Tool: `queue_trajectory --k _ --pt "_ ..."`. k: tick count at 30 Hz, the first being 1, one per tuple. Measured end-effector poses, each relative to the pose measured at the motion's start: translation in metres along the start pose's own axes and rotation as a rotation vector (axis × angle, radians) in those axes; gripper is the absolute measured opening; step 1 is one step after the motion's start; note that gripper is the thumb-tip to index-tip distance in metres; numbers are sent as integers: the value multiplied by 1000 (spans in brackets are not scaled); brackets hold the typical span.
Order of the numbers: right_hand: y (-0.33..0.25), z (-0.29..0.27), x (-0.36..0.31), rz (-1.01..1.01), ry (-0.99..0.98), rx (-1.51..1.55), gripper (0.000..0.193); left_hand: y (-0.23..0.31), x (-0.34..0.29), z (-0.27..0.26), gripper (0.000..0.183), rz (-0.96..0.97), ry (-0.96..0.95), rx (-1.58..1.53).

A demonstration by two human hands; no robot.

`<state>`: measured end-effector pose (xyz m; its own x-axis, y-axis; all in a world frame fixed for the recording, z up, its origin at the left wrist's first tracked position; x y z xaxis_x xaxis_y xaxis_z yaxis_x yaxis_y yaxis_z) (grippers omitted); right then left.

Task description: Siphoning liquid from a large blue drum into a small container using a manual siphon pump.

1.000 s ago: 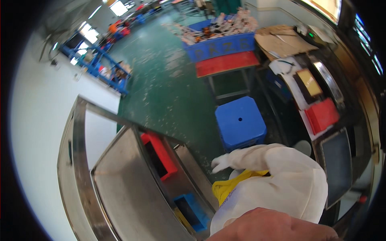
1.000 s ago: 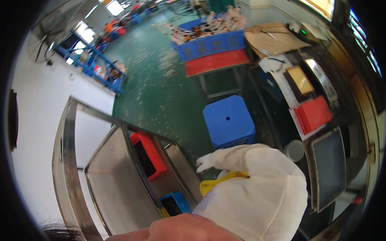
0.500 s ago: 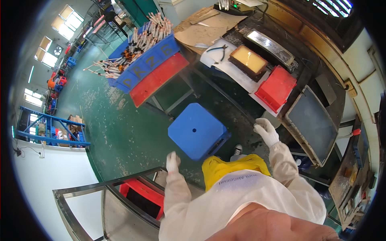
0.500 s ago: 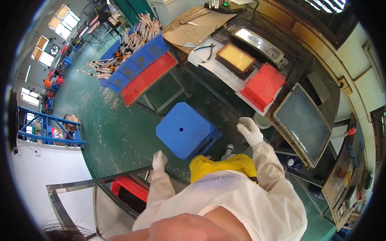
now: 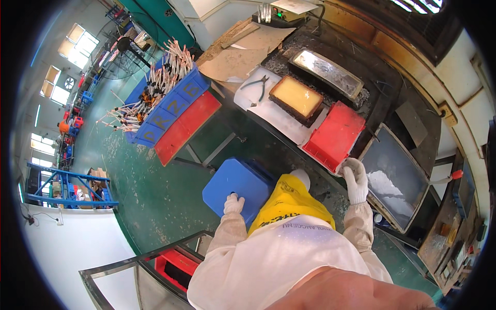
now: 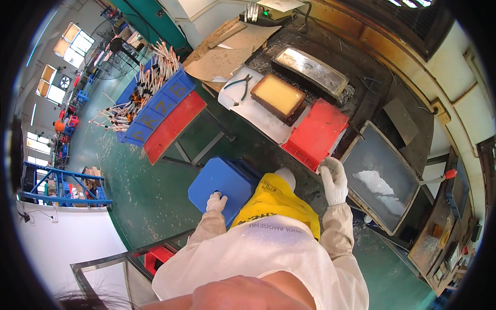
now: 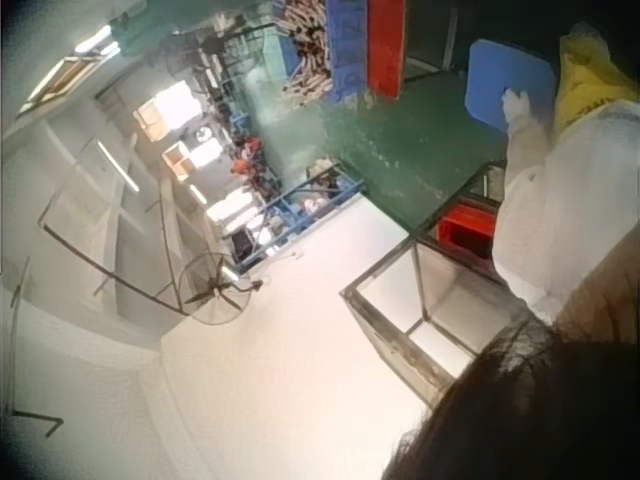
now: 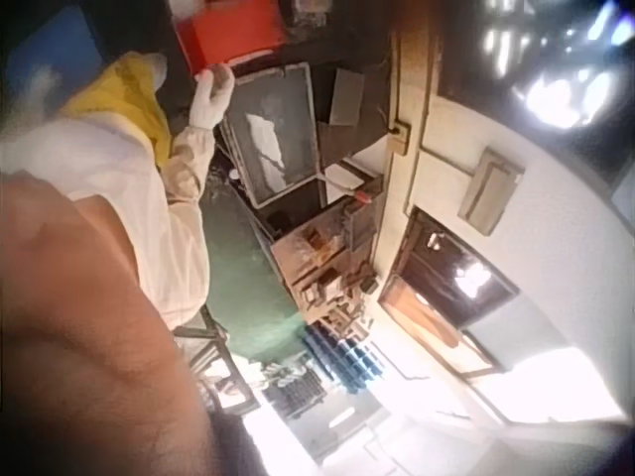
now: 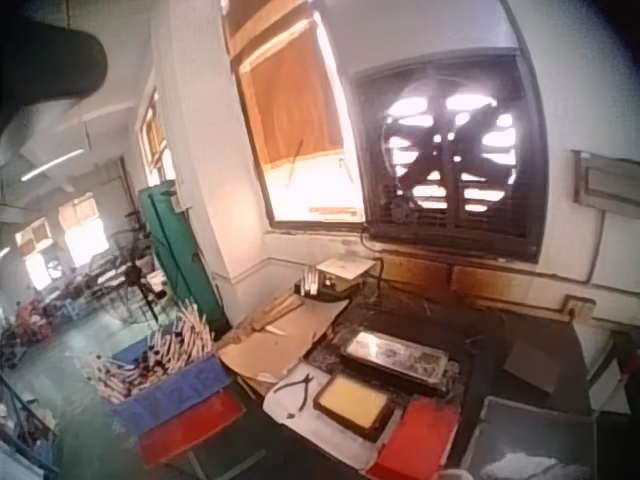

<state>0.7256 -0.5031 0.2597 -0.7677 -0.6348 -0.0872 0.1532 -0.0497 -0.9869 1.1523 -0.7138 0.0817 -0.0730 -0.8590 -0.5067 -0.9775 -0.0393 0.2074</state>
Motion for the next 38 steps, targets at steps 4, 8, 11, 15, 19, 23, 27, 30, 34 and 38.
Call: queue_trajectory --k 4,8,11,15,19,23,27,30,34,38 --pt "-28 20 34 28 81 -45 34 2 36 -11 54 -32 -125 24" --pt "-43 31 58 -19 146 -99 36 4 79 -34 55 -64 -413 163" --pt "-56 38 85 -125 212 -109 33 -39 121 -46 54 199 -416 300" --pt "-72 45 130 -172 464 -147 30 35 192 -151 49 38 -121 29" --pt "-101 103 162 -215 480 -75 30 71 262 -305 76 283 652 152" --pt "-71 146 152 -218 427 -227 31 29 321 -436 95 153 1043 284" --pt "-19 196 112 -215 368 -358 31 -40 398 -470 59 -202 410 381" --pt "16 234 68 -97 474 -330 29 -9 408 -469 48 -91 391 362" --pt "13 267 54 -167 426 -441 25 -7 419 -470 35 86 454 479" --pt "-32 272 38 -241 485 -647 23 13 428 -459 41 61 401 446"
Point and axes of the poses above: each hand's wrist, its own x-axis towards the middle knuckle, its own z-axis out of the palm, y = z × x, the point moved 3 cm from there along x, towards the middle knuckle, and after that the axes turned 3 degrees about y, right-handed, at the moved point
